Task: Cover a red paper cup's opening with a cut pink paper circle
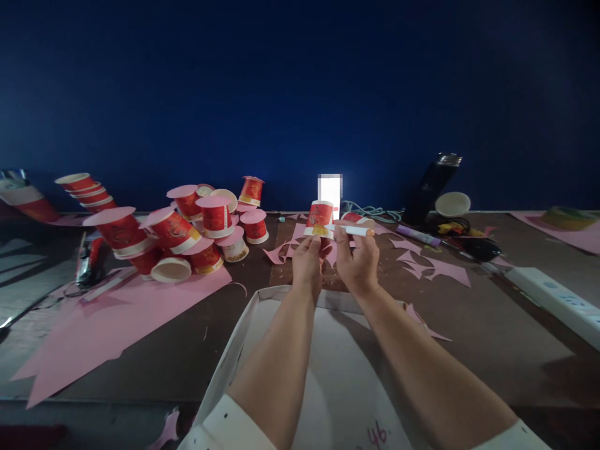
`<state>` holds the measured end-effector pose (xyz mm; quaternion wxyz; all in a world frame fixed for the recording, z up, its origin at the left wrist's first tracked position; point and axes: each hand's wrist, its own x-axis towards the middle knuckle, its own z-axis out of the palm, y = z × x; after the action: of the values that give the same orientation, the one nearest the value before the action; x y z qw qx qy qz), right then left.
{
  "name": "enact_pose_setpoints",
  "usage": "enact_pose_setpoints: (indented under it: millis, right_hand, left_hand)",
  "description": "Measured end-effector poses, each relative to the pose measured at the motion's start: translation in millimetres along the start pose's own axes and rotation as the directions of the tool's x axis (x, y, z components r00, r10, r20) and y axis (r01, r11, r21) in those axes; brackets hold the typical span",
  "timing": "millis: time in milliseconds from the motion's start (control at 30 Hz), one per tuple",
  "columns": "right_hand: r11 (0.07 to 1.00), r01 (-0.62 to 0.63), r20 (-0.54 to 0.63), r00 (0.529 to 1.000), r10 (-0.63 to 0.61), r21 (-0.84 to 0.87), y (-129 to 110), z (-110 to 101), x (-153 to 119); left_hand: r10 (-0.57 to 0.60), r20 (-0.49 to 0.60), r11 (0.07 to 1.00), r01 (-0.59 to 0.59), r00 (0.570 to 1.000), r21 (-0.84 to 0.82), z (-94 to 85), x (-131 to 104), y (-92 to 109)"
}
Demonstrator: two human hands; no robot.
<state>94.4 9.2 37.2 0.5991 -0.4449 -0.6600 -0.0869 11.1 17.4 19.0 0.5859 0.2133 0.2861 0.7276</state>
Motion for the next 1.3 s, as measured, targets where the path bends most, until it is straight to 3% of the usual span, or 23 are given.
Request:
enact_pose_setpoints:
  millis: [567, 767, 1300]
  right_hand:
    - [1.000, 0.006, 0.009, 1.000, -0.006, 0.000, 2.3, 0.8, 0.8]
    - [0.999, -0.001, -0.072, 0.997, 0.003, 0.032, 5.0, 1.8, 0.7]
    - [1.000, -0.016, 0.023, 1.000, 0.016, -0.003, 3.9, 0.8, -0.2]
  left_hand:
    - [-0.030, -0.022, 0.999, 0.030, 0.999, -0.025, 1.6, -2.9, 2.9]
    - [-0.091, -0.061, 0.989, 0.082, 0.994, -0.124, 0.9, -3.3, 4.4]
    - [-0.098, -0.080, 0.990, 0.090, 0.992, -0.104, 1.6, -1.7, 4.3]
